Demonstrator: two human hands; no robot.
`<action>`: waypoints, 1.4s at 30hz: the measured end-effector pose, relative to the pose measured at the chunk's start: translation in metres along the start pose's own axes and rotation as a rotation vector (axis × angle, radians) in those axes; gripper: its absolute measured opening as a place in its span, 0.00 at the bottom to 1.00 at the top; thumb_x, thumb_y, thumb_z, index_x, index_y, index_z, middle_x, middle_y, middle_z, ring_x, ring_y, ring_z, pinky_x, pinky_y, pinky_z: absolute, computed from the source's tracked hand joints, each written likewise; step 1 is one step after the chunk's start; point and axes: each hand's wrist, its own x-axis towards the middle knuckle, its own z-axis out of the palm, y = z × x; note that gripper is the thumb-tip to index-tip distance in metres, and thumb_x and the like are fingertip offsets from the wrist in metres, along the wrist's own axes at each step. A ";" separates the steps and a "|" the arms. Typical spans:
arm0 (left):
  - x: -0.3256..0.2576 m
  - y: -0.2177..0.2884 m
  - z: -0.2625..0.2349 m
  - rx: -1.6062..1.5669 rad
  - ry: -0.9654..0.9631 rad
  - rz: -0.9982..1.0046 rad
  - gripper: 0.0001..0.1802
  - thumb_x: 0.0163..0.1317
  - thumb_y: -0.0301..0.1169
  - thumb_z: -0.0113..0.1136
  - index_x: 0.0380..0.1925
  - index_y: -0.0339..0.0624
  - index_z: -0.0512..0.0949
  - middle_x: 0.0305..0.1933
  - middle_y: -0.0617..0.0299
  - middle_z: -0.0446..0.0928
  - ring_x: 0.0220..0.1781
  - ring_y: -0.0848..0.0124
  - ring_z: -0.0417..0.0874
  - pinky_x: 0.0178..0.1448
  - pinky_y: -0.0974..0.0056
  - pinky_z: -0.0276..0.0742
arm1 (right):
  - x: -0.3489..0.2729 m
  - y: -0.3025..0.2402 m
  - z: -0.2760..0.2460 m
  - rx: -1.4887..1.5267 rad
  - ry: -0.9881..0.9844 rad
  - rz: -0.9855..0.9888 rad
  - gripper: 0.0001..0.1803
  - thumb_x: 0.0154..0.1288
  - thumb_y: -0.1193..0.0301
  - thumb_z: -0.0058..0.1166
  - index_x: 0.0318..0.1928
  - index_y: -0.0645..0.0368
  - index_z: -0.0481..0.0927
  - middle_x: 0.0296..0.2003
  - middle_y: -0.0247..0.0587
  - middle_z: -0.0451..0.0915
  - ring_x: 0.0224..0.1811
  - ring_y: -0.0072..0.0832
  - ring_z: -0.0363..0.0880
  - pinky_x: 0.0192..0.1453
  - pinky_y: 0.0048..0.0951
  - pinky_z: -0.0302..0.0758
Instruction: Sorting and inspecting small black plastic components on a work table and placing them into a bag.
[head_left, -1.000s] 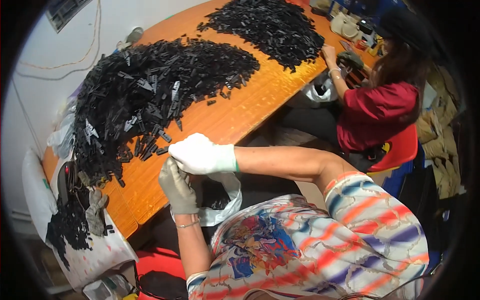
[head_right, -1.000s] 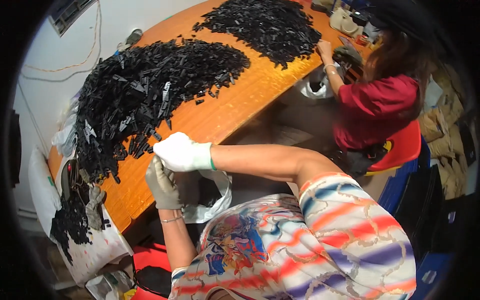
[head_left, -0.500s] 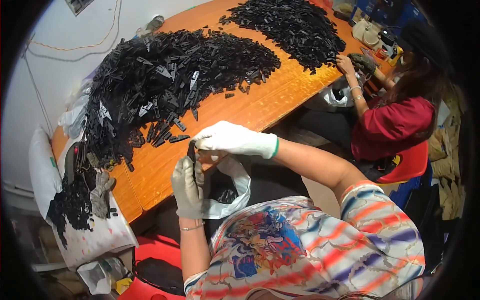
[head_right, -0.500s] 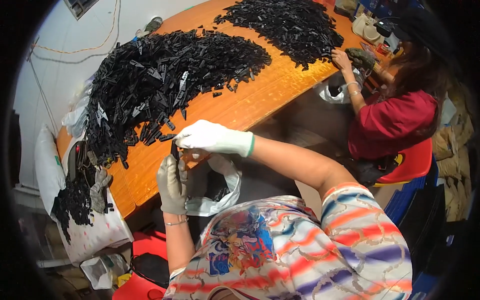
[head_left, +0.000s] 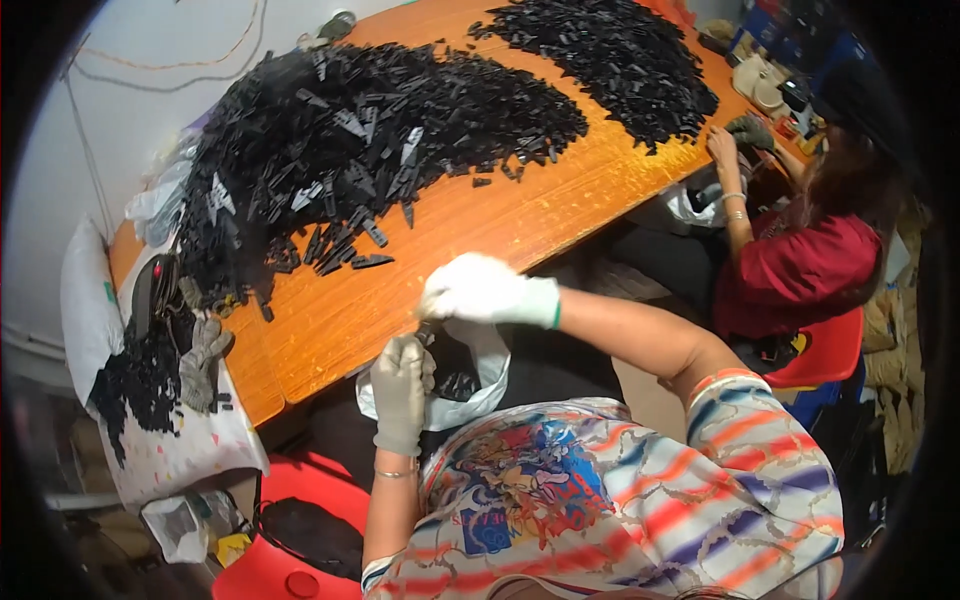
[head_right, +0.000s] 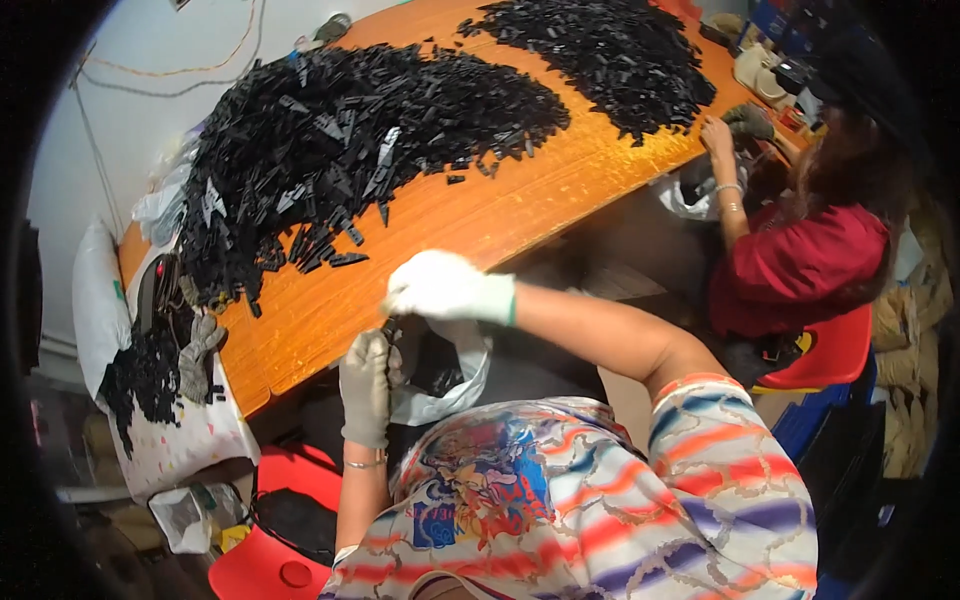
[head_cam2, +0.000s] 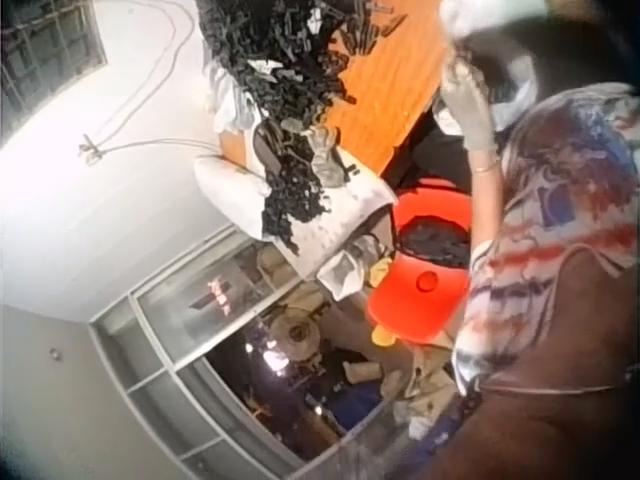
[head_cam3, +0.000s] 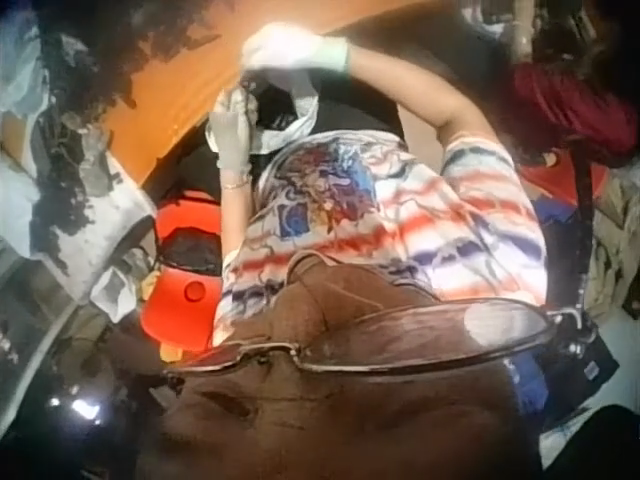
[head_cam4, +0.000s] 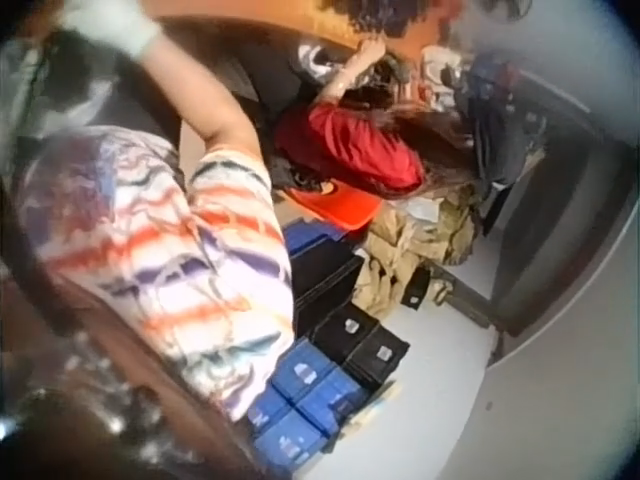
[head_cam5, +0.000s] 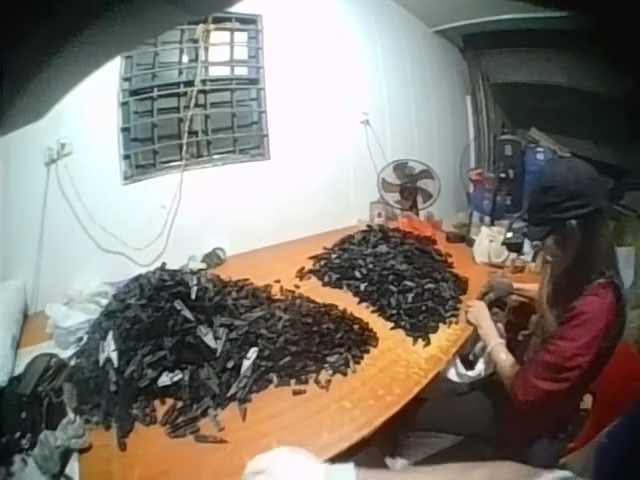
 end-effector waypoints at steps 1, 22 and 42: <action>-0.001 -0.011 -0.009 0.344 0.087 0.109 0.16 0.71 0.37 0.50 0.43 0.33 0.76 0.29 0.56 0.76 0.29 0.68 0.76 0.34 0.66 0.73 | 0.002 0.002 -0.015 -0.036 0.032 -0.141 0.14 0.61 0.59 0.47 0.34 0.50 0.85 0.36 0.41 0.83 0.41 0.39 0.81 0.47 0.34 0.77; 0.112 0.060 -0.019 1.511 0.172 0.529 0.06 0.59 0.34 0.61 0.34 0.47 0.79 0.40 0.58 0.75 0.47 0.60 0.79 0.44 0.55 0.80 | 0.019 0.057 -0.075 -0.296 0.263 0.229 0.08 0.61 0.66 0.53 0.32 0.53 0.83 0.34 0.49 0.81 0.37 0.48 0.81 0.43 0.43 0.78; 0.046 0.047 0.004 -0.671 -0.011 0.109 0.06 0.73 0.32 0.49 0.42 0.42 0.71 0.31 0.65 0.73 0.25 0.83 0.69 0.27 0.79 0.68 | 0.026 -0.063 -0.006 0.619 0.487 0.255 0.15 0.66 0.68 0.56 0.48 0.66 0.78 0.37 0.39 0.82 0.33 0.18 0.79 0.39 0.21 0.76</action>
